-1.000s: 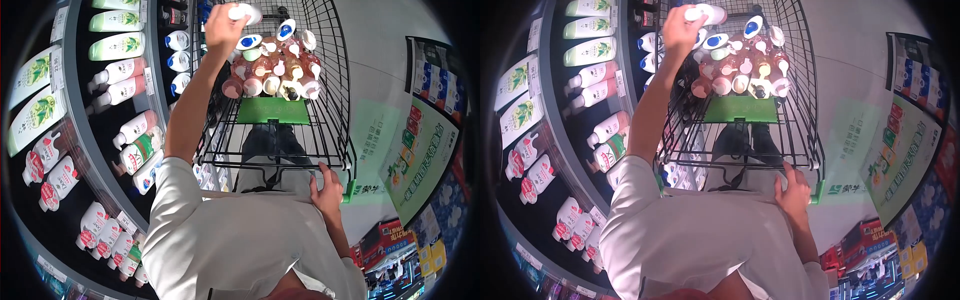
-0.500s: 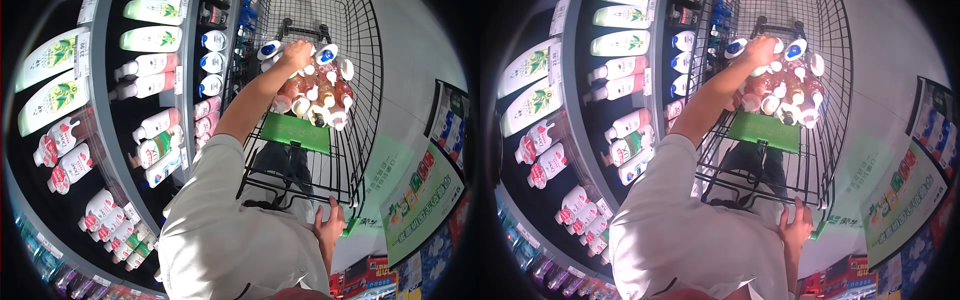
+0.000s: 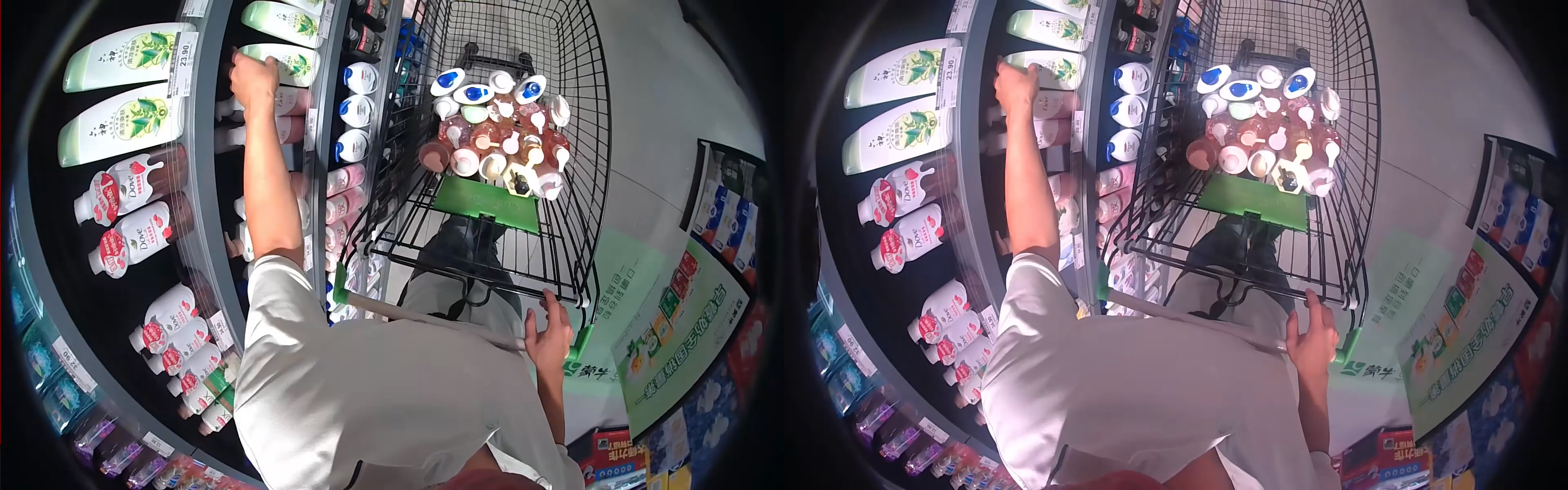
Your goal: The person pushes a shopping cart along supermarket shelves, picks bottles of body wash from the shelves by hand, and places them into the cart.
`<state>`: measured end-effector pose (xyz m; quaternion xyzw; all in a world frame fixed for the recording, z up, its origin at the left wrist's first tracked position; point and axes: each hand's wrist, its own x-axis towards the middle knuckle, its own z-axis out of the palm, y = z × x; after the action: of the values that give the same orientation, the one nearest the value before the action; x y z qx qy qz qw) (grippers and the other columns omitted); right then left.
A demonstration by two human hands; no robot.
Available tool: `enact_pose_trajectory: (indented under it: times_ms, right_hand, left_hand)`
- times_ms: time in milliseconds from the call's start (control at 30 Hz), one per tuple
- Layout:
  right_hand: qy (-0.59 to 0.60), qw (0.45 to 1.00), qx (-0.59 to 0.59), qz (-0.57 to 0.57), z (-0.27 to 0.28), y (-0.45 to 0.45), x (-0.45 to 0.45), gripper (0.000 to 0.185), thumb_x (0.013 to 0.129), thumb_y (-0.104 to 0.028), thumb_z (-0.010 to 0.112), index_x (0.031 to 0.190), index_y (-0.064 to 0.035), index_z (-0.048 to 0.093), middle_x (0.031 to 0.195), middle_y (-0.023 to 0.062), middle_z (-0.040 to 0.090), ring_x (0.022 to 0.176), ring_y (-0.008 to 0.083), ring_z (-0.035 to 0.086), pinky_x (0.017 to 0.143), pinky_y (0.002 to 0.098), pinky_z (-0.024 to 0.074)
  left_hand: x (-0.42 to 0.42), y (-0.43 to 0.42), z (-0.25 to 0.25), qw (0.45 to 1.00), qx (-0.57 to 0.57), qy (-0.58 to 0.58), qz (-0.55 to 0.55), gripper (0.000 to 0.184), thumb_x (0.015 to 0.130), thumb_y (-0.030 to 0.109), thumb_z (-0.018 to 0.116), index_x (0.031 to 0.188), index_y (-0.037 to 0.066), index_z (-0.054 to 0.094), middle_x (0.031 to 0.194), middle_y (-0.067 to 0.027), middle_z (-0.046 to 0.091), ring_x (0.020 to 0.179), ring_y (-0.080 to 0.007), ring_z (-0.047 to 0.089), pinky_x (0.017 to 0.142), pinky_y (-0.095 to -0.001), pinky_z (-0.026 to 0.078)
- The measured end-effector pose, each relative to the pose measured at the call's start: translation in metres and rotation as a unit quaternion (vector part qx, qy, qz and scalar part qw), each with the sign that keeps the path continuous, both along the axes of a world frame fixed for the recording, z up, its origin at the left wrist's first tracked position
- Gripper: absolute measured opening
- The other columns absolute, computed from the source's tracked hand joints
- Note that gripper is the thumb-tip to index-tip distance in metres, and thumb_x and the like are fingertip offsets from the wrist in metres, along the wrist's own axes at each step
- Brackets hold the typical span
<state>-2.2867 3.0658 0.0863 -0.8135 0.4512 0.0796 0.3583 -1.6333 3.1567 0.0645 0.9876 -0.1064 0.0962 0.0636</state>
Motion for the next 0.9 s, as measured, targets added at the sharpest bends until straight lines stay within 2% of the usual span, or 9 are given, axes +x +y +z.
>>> enact_pose_trajectory:
  times_ms: [200,333,433,533,633,667,700,733,900]
  right_hand:
    - [-0.004,1.0,-0.019,0.001,-0.005,0.002,-0.003,0.049,0.088,-0.017,0.071,0.135,-0.0099,0.06,0.104,0.017,0.07,0.09,0.0413,0.069,0.076,0.0514,0.0547]
    - [0.0,0.999,-0.034,-0.001,-0.003,0.002,0.001,0.048,0.088,-0.02,0.071,0.134,-0.0121,0.061,0.1,0.017,0.069,0.084,0.0414,0.069,0.07,0.0507,0.0551]
    - [-0.005,0.999,-0.045,0.002,-0.004,0.007,-0.001,0.047,0.088,-0.02,0.072,0.133,-0.0127,0.061,0.1,0.0163,0.069,0.081,0.0405,0.069,0.068,0.0499,0.0552]
    - [0.015,0.999,-0.044,-0.003,-0.002,0.007,0.001,0.047,0.088,-0.021,0.072,0.132,-0.012,0.062,0.101,0.0158,0.069,0.083,0.0394,0.069,0.069,0.0491,0.0555]
    - [0.012,0.998,-0.056,-0.002,-0.002,0.007,0.003,0.046,0.087,-0.02,0.073,0.131,-0.0122,0.062,0.1,0.015,0.069,0.084,0.0385,0.069,0.07,0.0489,0.0558]
    - [0.015,0.998,-0.059,-0.004,0.0,0.008,0.003,0.046,0.087,-0.02,0.073,0.131,-0.0122,0.062,0.1,0.015,0.069,0.084,0.0385,0.069,0.07,0.0489,0.0558]
    - [0.018,0.998,-0.058,-0.006,0.0,0.008,0.004,0.046,0.087,-0.02,0.073,0.131,-0.0127,0.063,0.1,0.0146,0.069,0.087,0.0382,0.069,0.071,0.0489,0.0559]
    - [0.02,0.998,-0.057,-0.009,0.0,0.007,0.005,0.046,0.086,-0.019,0.073,0.131,-0.0133,0.063,0.099,0.0143,0.069,0.089,0.0379,0.069,0.073,0.0488,0.0559]
    - [0.052,0.997,-0.045,-0.031,0.006,0.006,0.013,0.046,0.085,-0.018,0.074,0.129,-0.0135,0.064,0.094,0.0124,0.067,0.091,0.0358,0.067,0.074,0.0485,0.0549]
  left_hand:
    - [-0.02,-0.007,0.015,0.997,-0.06,0.053,-0.02,0.069,0.075,0.031,0.091,0.13,0.005,0.06,0.123,-0.0223,0.07,0.114,-0.0398,0.068,0.1,-0.0473,0.054]
    - [-0.086,-0.013,0.047,0.959,-0.088,-0.114,-0.243,0.055,0.08,0.026,0.088,0.126,0.007,0.066,0.12,-0.0156,0.07,0.112,-0.0352,0.067,0.099,-0.0458,0.052]
    - [-0.151,-0.033,0.096,0.929,-0.168,-0.13,-0.301,0.053,0.078,0.019,0.09,0.123,0.005,0.066,0.114,-0.0153,0.07,0.104,-0.0318,0.069,0.09,-0.0416,0.056]
    - [-0.169,-0.067,0.101,0.904,-0.229,-0.07,-0.354,0.054,0.075,0.019,0.092,0.121,0.005,0.066,0.11,-0.0159,0.07,0.098,-0.0335,0.07,0.086,-0.0417,0.056]
    - [-0.156,-0.125,0.03,0.892,-0.223,0.007,-0.393,0.063,0.076,0.037,0.09,0.123,0.003,0.066,0.107,-0.0197,0.073,0.098,-0.0347,0.072,0.09,-0.0426,0.055]
    - [-0.145,-0.147,-0.01,0.884,-0.221,0.046,-0.409,0.061,0.076,0.032,0.09,0.124,0.004,0.066,0.113,-0.0194,0.072,0.103,-0.0378,0.07,0.092,-0.0442,0.055]
    - [-0.136,-0.168,-0.072,0.836,-0.292,0.01,-0.464,0.041,0.077,0.006,0.073,0.117,0.0,0.065,0.105,-0.0208,0.066,0.098,-0.0432,0.064,0.088,-0.0498,0.053]
    - [-0.144,-0.183,-0.094,0.894,-0.212,0.101,-0.381,0.059,0.076,0.03,0.089,0.125,0.006,0.067,0.117,-0.0183,0.07,0.108,-0.0379,0.069,0.095,-0.0448,0.055]
    - [-0.155,-0.223,-0.21,0.903,-0.093,0.216,-0.36,0.052,0.08,0.024,0.085,0.128,0.015,0.067,0.128,-0.0149,0.064,0.116,-0.0387,0.066,0.1,-0.0481,0.054]
